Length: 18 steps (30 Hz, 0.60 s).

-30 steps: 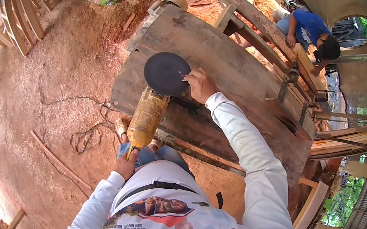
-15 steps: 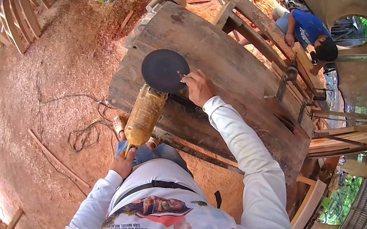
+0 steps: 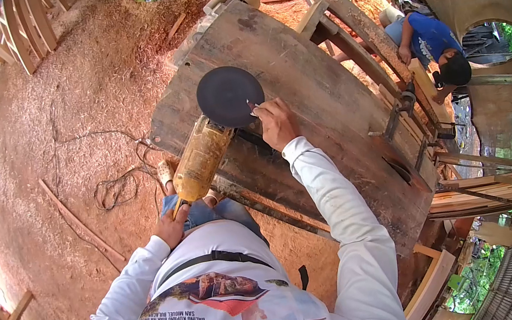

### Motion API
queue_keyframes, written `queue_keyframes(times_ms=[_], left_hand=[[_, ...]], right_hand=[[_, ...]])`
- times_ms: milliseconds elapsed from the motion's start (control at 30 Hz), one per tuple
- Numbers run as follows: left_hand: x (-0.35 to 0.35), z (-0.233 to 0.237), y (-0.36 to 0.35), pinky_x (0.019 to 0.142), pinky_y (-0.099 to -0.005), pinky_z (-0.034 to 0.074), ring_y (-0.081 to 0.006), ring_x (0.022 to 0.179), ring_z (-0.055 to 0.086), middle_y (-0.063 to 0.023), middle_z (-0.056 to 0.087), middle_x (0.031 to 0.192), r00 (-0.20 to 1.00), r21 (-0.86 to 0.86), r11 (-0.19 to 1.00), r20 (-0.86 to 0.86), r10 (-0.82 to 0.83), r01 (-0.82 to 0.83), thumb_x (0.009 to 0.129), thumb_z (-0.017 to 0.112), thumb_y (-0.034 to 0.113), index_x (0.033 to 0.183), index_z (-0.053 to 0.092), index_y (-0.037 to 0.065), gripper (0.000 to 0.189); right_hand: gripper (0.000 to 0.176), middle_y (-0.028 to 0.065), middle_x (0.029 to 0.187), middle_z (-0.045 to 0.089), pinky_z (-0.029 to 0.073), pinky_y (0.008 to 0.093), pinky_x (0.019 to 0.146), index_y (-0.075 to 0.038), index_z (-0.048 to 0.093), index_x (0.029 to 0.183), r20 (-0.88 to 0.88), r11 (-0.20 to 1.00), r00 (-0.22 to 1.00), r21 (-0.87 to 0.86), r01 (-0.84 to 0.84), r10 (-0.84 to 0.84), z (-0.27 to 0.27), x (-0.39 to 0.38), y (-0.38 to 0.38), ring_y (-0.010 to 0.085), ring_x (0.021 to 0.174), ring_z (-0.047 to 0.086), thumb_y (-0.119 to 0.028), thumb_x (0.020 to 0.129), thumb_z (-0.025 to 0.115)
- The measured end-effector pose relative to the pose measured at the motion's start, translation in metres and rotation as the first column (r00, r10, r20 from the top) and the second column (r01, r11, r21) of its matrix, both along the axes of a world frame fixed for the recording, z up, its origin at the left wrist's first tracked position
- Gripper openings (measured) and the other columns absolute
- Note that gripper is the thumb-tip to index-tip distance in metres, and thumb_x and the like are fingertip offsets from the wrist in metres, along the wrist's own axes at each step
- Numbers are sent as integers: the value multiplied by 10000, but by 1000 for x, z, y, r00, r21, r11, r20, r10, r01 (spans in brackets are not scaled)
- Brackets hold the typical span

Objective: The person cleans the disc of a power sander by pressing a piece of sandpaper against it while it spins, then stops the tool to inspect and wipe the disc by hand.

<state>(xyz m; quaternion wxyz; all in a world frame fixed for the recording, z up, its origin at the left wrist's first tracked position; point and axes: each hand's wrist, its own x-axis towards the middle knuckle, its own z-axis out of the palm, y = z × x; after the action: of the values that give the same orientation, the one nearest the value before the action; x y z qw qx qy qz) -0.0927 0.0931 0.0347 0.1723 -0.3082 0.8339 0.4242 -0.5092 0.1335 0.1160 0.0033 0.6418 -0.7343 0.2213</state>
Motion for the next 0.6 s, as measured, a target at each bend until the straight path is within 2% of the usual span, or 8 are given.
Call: queue_keyframes(times_ms=[333,467,600], left_hand=[[-9,23,-7,713,-544,553,-469,853,678,-265,618,1053,994,162,982,80,80,-92,1060,407,299,1460,449,272,403],[-5,18,-5,704,-544,552,-467,840,676,-262,616,1036,997,111,992,49,54,-59,1036,449,263,1467,437,269,431],[-3,16,-4,704,-543,553,-466,839,676,-259,615,1036,998,93,994,34,57,-60,1028,466,260,1467,438,270,440]], right_hand=[[243,97,978,693,539,428,792,-30,741,990,11,1000,1000,-22,15,-15,-1,4,3,322,912,640,72,777,681],[244,99,975,689,537,426,790,-31,743,990,-4,999,1000,-31,12,-12,1,8,4,321,907,638,72,776,686],[156,94,948,677,516,424,829,-23,744,978,10,999,1000,-33,19,-19,-1,9,5,308,924,613,3,843,668]])
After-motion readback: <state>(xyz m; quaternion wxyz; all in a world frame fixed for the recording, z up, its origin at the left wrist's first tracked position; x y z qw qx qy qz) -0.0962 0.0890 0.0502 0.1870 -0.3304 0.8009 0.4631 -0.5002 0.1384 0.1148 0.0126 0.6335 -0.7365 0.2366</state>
